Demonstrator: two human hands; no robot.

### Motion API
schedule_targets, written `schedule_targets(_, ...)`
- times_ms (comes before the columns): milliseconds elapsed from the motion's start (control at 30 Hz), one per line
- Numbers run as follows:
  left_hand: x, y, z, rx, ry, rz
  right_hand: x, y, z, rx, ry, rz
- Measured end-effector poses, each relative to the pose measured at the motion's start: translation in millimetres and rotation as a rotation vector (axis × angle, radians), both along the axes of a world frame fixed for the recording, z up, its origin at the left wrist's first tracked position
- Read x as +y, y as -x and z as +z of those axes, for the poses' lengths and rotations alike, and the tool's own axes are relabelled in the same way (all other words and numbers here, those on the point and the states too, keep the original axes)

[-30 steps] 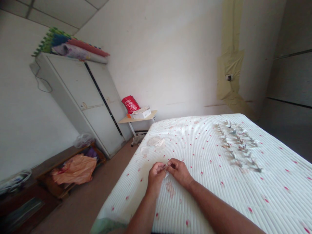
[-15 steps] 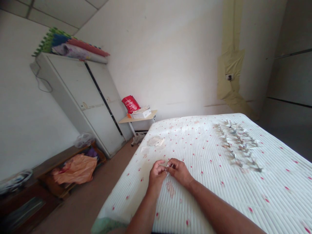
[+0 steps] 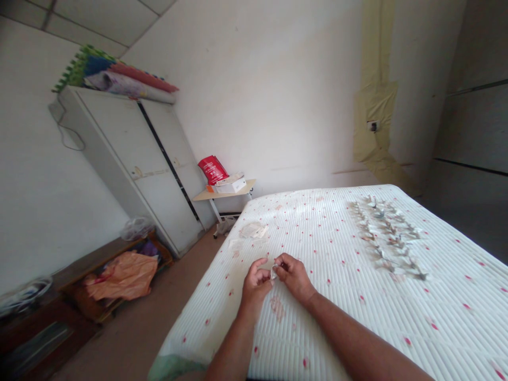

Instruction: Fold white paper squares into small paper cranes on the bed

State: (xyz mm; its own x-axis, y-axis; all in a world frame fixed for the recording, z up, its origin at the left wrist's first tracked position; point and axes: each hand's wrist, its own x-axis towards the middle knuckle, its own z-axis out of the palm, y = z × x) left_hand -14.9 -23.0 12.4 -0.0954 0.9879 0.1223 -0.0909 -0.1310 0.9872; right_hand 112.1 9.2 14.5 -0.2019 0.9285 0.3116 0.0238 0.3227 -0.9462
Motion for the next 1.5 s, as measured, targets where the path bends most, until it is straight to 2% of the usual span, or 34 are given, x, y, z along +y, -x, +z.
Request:
schedule_targets(267, -0.9, 5.5, -2.7, -0.067, 0.026, 0.059, -0.9, -2.9, -0.9, -0.028, -0.04, 0.015)
schedule_targets(567, -0.9, 2.7, -0.9, -0.034, 0.013, 0.048, -2.3, -1.1, -1.3, -0.08, -0.078, 0.018)
schedule_targets(733, -3.0, 1.3, 2.8, -0.043, -0.007, 0.034, -2.2, -1.1, -1.4, -0.104, -0.084, -0.025)
schedule_targets(1033, -0.9, 3.2, -0.3, 0.003, 0.01, 0.009, -3.1, -2.2, 2.7, -0.229, -0.177, -0.094)
schedule_targets(1300, -0.4, -3.3, 4.1, 0.032, 0.005, 0.03, -6.1, -1.0, 3.5, -0.175, -0.155, 0.002)
schedule_targets(1500, -3.4, -1.9, 8.2, 0.029, 0.038, 0.03, -6.4, 0.0, 2.6, -0.168, -0.146, 0.005)
